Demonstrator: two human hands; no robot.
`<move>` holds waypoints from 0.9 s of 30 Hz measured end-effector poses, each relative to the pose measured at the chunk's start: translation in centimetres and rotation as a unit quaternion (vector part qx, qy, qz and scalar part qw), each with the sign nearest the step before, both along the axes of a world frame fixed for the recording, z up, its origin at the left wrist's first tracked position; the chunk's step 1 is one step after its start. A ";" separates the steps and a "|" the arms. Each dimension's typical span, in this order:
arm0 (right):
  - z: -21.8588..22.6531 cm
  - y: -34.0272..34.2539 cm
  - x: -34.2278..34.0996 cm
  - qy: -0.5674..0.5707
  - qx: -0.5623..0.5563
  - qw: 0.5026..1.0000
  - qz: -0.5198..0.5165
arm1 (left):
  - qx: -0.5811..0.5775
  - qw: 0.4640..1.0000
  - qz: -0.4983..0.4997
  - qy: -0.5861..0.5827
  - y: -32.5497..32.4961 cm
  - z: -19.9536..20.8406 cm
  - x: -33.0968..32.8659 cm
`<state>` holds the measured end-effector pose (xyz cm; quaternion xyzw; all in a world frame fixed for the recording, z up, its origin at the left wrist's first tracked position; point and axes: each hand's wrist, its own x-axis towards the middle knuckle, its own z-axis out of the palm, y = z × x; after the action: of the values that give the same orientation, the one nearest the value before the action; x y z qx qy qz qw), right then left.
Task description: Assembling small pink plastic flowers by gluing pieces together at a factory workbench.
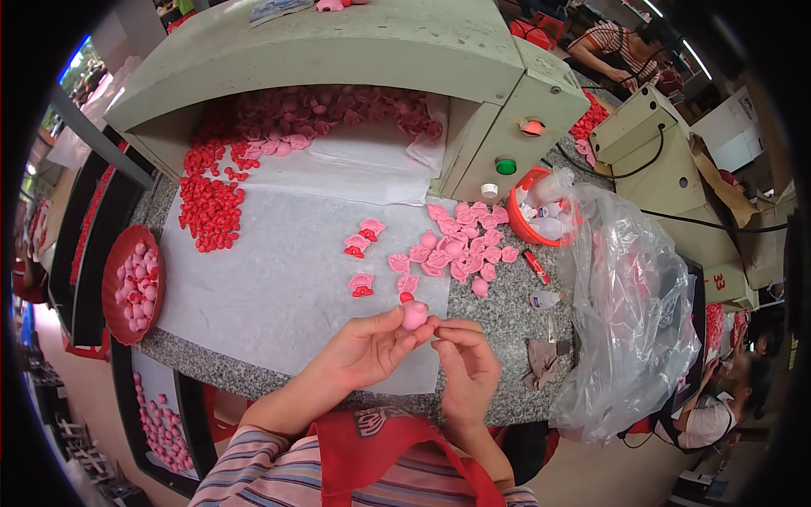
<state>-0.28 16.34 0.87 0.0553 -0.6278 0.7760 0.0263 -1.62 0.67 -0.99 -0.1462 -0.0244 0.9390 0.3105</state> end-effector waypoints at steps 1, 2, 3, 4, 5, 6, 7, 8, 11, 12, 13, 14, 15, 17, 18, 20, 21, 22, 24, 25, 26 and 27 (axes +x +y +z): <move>-0.1 0.0 -0.1 -0.001 0.004 1.000 -0.003 | 0.007 1.000 0.002 -0.007 0.0 0.0 0.0; -0.1 0.0 -0.1 -0.001 0.004 1.000 -0.002 | 0.014 1.000 0.005 -0.015 0.0 0.0 0.1; -0.2 0.0 -0.1 -0.002 0.005 1.000 -0.002 | 0.013 1.000 0.007 -0.015 0.0 -0.1 0.1; -0.1 0.1 -0.1 -0.001 0.008 1.000 -0.003 | 0.028 0.999 0.005 -0.018 0.1 -0.1 0.1; 0.0 0.1 -0.2 -0.001 0.008 1.000 -0.004 | 0.042 0.999 0.003 -0.021 0.1 -0.2 0.1; 0.1 0.2 -0.2 -0.006 0.006 1.000 0.002 | 0.042 0.999 0.003 -0.021 0.1 -0.3 0.1; 0.2 0.3 -0.2 -0.011 0.003 1.000 0.007 | 0.059 0.998 0.000 -0.015 0.1 -0.5 0.2; 0.3 0.3 -0.3 -0.010 0.003 1.000 0.006 | 0.076 0.997 -0.003 -0.009 0.1 -0.6 0.2; 0.8 0.1 -0.5 0.025 0.032 0.999 0.000 | 0.085 0.996 -0.007 -0.016 0.3 -0.3 0.2; 1.0 0.0 -0.5 0.033 0.046 0.998 0.000 | 0.084 0.996 -0.007 -0.016 0.3 -0.4 0.2; 1.1 -0.1 -0.6 0.040 0.061 0.997 -0.002 | 0.092 0.996 -0.006 -0.014 0.4 -0.4 0.2; 1.2 -0.2 -0.6 0.041 0.061 0.997 -0.002 | 0.100 0.995 -0.005 -0.012 0.5 -0.4 0.3; 1.2 -0.2 -0.7 0.073 0.110 0.991 -0.010 | 0.100 0.995 -0.006 -0.012 0.5 -0.4 0.3; 1.3 -0.3 -0.7 0.105 0.158 0.982 -0.016 | 0.107 0.994 -0.003 -0.002 0.5 -0.2 0.5; 1.4 -0.3 -0.7 0.111 0.174 0.978 -0.014 | 0.107 0.994 -0.003 -0.002 0.5 -0.1 0.6; 1.6 -0.3 -0.8 0.118 0.190 0.975 -0.011 | 0.006 1.000 0.011 0.015 0.5 0.0 0.7; 1.7 -0.3 -0.8 0.099 0.165 0.981 -0.016 | 0.006 1.000 0.013 0.015 0.5 0.4 0.9; 1.8 -0.2 -0.9 0.081 0.141 0.987 -0.022 | -0.189 0.972 0.042 0.135 0.7 0.9 1.1; 1.4 0.2 -1.2 0.085 0.138 0.986 0.028 | -0.374 0.892 0.070 0.246 0.6 1.9 1.2; 1.3 0.4 -1.2 0.089 0.134 0.984 0.078 | -0.415 0.853 0.098 0.303 0.5 2.4 1.2; 1.0 0.4 -1.2 0.090 0.135 0.984 0.078 | -0.453 0.807 0.125 0.357 0.5 2.9 1.3; 0.8 0.4 -1.3 0.069 0.046 0.990 0.111 | -0.452 0.808 0.125 0.357 0.5 3.3 1.4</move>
<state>-1.57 16.72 1.64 0.1794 -0.6494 0.7387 -0.0197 -0.24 1.20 2.30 0.0800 0.4975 0.8604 0.0757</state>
